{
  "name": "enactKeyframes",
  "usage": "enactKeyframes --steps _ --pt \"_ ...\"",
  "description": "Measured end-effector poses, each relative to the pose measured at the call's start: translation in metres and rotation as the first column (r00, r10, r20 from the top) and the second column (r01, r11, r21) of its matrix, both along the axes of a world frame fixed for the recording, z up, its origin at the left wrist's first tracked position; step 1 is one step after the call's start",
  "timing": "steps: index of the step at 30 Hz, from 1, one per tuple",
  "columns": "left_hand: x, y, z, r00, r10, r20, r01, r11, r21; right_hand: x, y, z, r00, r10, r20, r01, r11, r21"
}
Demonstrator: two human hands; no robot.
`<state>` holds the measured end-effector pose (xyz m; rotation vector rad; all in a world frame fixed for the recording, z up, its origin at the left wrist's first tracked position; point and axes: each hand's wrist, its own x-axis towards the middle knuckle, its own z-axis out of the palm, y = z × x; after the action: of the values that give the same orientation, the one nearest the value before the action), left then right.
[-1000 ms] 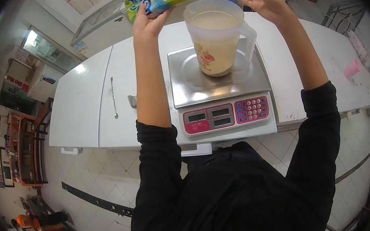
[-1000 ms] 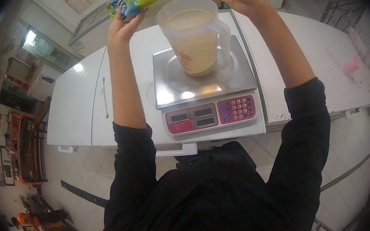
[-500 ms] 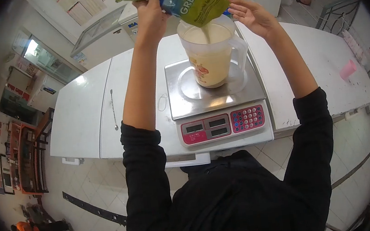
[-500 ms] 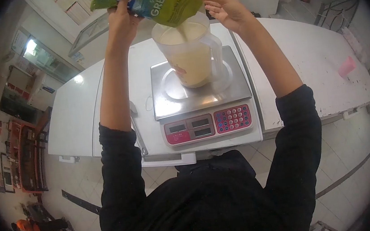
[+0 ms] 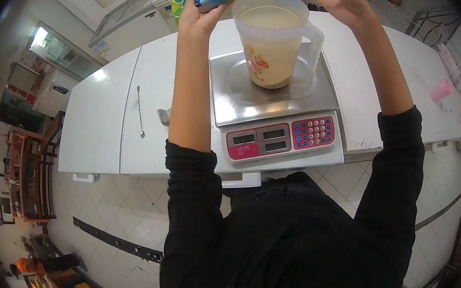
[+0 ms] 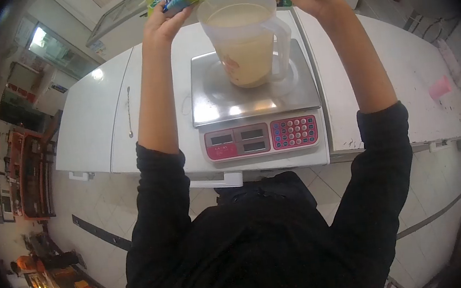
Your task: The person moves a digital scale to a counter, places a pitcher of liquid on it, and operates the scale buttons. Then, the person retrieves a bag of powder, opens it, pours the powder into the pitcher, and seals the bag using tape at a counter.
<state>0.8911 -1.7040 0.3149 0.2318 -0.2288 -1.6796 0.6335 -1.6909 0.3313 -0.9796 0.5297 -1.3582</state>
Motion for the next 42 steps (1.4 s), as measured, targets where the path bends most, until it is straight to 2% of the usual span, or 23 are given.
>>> enactKeyframes --steps 5,9,12,14,16,19,20,21,22,23,24,25,26,28,29,30,32,33,35,36,37,39,42 --pt "0.005 -0.002 0.003 0.948 -0.101 -0.3 0.118 0.992 0.038 0.005 0.008 0.008 0.998 -0.017 -0.056 0.016 1.0 -0.016" --pt "0.017 -0.018 0.007 0.843 -0.138 -0.52 0.187 0.981 0.044 -0.006 0.005 0.006 0.993 0.01 -0.114 -0.02 0.996 -0.09" --pt "0.03 -0.021 0.009 0.749 -0.328 -0.576 0.391 0.92 -0.015 -0.01 0.009 0.008 0.992 -0.055 -0.112 0.04 0.99 -0.135" --pt "0.041 -0.022 0.012 0.768 -0.196 -0.609 0.257 0.966 0.014 -0.009 0.014 0.013 0.987 -0.128 -0.097 0.111 0.98 -0.164" --pt "0.056 -0.03 0.007 0.778 -0.159 -0.608 0.183 0.983 -0.023 -0.009 0.025 0.019 0.98 -0.164 -0.115 0.139 0.97 -0.199" --pt "0.072 -0.024 0.004 0.706 -0.16 -0.69 0.278 0.958 0.062 0.017 0.073 0.041 0.954 -0.295 -0.053 0.256 0.893 -0.37" --pt "0.076 -0.013 0.003 0.822 -0.024 -0.57 0.105 0.988 0.11 0.034 0.097 0.047 0.94 -0.341 -0.007 0.303 0.845 -0.44" --pt "0.087 -0.022 -0.015 0.954 0.007 -0.299 -0.027 0.998 -0.063 0.046 0.116 0.043 0.937 -0.349 -0.008 0.29 0.79 -0.54" --pt "0.102 -0.038 -0.048 0.994 0.108 -0.014 -0.108 0.959 -0.262 0.06 0.132 0.037 0.906 -0.419 -0.06 0.271 0.681 -0.68" --pt "0.1 -0.024 -0.039 0.989 0.145 -0.018 -0.145 0.966 -0.212 0.073 0.141 0.021 0.876 -0.47 -0.108 0.18 0.526 -0.831" --pt "0.097 -0.008 -0.03 0.983 0.182 -0.019 -0.183 0.97 -0.162 0.085 0.167 0.018 0.854 -0.411 -0.319 0.026 0.646 -0.763" --pt "0.081 0.037 -0.003 0.939 0.168 -0.301 -0.129 0.981 0.144 0.101 0.174 0.01 0.759 -0.48 -0.439 -0.101 0.58 -0.808" --pt "0.099 0.039 -0.03 0.836 0.346 0.426 -0.297 0.938 -0.178 0.116 0.181 0.002 0.652 -0.556 -0.515 -0.233 0.5 -0.834" --pt "0.121 0.055 -0.059 0.448 0.537 0.715 -0.248 0.843 -0.478 0.162 0.176 -0.027 0.789 -0.427 -0.443 -0.141 0.576 -0.805" --pt "0.117 0.073 -0.064 0.652 0.527 0.545 -0.308 0.841 -0.445 0.186 0.169 -0.04 0.821 -0.384 -0.423 -0.095 0.638 -0.764" --pt "0.115 0.094 -0.066 0.632 0.541 0.555 -0.331 0.836 -0.438 0.21 0.158 -0.051 0.85 -0.34 -0.402 -0.057 0.699 -0.713" --pt "0.111 0.138 -0.07 0.59 0.567 0.576 -0.378 0.823 -0.423 0.258 0.148 -0.061 0.794 -0.37 -0.482 -0.052 0.749 -0.661" --pt "0.118 0.149 -0.079 0.921 0.383 0.076 -0.34 0.883 -0.325 0.28 0.148 -0.059 0.774 -0.366 -0.516 -0.044 0.783 -0.621" --pt "0.122 0.19 -0.056 0.967 0.168 -0.19 -0.208 0.955 -0.213 0.318 0.145 -0.057 0.727 -0.437 -0.529 -0.07 0.72 -0.691" --pt "0.147 0.191 -0.079 0.981 0.067 -0.185 -0.098 0.982 -0.163 0.334 0.147 -0.059 0.735 -0.381 -0.562 -0.124 0.739 -0.663" --pt "0.16 0.202 -0.088 0.982 0.101 -0.161 -0.125 0.981 -0.151 0.35 0.149 -0.06 0.738 -0.323 -0.593 -0.177 0.755 -0.632" --pt "0.179 0.226 -0.104 0.98 0.166 -0.111 -0.18 0.975 -0.129 0.377 0.153 -0.066 0.758 -0.005 -0.652 -0.366 0.824 -0.433" --pt "0.186 0.285 -0.101 0.956 0.132 0.261 -0.109 0.989 -0.101 0.419 0.162 -0.085 0.768 -0.005 -0.64 -0.42 0.751 -0.509"
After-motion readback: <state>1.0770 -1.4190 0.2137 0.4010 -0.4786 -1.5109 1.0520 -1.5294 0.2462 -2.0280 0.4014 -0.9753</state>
